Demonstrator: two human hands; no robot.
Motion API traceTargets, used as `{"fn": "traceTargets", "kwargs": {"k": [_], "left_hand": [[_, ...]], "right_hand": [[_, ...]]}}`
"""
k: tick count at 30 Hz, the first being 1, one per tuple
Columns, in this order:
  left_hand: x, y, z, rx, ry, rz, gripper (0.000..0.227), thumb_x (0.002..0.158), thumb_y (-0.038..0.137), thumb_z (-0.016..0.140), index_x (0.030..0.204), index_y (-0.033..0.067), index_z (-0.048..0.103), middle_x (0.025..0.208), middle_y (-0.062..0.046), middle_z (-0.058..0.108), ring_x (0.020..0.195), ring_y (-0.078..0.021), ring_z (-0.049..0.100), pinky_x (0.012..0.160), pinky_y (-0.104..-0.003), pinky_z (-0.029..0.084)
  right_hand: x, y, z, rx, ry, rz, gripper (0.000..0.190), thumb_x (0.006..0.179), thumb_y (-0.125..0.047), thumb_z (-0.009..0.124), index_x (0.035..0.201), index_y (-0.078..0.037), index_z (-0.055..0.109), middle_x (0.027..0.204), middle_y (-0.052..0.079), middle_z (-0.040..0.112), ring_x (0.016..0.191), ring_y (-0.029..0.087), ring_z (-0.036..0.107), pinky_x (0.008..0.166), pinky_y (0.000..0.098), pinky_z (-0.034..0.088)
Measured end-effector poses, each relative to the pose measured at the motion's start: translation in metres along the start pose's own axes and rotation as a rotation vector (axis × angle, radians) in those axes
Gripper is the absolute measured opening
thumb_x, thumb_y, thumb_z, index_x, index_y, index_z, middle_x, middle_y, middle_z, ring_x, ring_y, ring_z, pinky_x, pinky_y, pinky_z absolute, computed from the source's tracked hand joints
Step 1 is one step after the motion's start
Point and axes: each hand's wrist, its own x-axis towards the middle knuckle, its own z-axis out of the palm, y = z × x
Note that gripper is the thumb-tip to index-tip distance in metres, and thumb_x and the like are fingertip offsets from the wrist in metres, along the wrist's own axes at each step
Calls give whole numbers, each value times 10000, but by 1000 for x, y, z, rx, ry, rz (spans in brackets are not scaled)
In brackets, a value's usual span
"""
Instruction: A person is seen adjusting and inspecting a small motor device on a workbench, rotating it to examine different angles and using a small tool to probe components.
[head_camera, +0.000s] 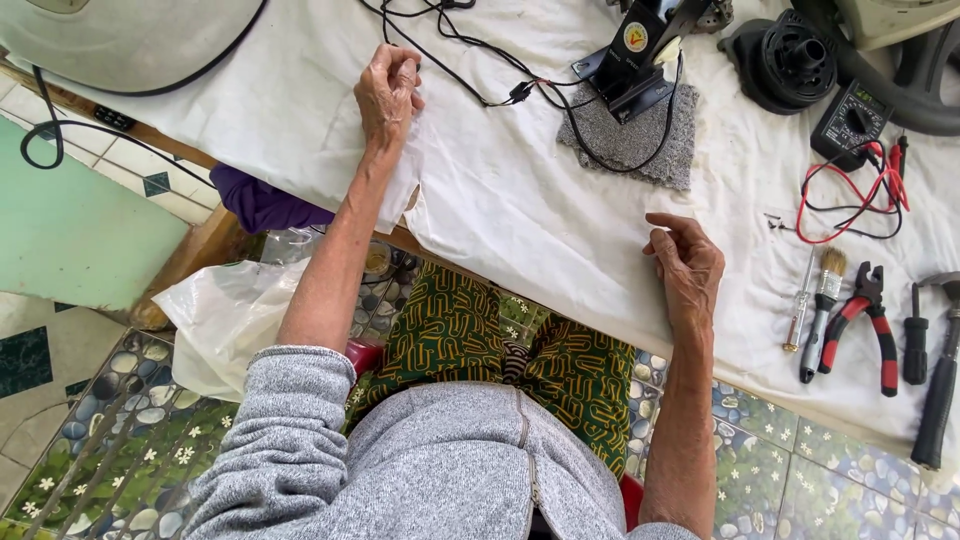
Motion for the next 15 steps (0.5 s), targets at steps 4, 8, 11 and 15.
{"fn": "traceTargets", "kwargs": {"k": [4, 8, 11, 15], "left_hand": [[3, 6, 0, 4, -7, -56, 161, 973, 170, 513, 957, 123, 666, 751, -2, 678, 440, -76, 628, 419, -227, 520], [0, -3, 2, -8, 3, -42, 159, 986, 178, 517, 966, 115, 661, 758, -11, 678, 433, -87, 635, 393, -225, 520], [3, -6, 3, 17, 13, -39, 151, 987, 181, 531, 960, 136, 673, 746, -7, 703, 435, -78, 649, 385, -216, 524], [3, -10, 5, 2, 19, -23, 166, 985, 171, 521, 947, 126, 677, 735, -6, 704, 408, -85, 642, 356, -208, 479]], "right_hand": [[2, -3, 1, -3, 10, 25, 211, 1053, -147, 602, 1219, -91, 720, 770, 14, 632, 598, 47, 433, 588, 195, 375], [-1, -4, 1, -14, 9, 36, 213, 1051, -146, 596, 1217, -97, 720, 772, 12, 631, 599, 54, 434, 594, 204, 380], [2, 1, 1, -31, 22, 27, 209, 1047, -140, 598, 1207, -106, 727, 759, 13, 633, 599, 48, 439, 589, 205, 379], [0, -1, 1, -6, 11, 34, 217, 1045, -125, 592, 1215, -86, 721, 781, 25, 631, 595, 54, 411, 594, 204, 364]]}}
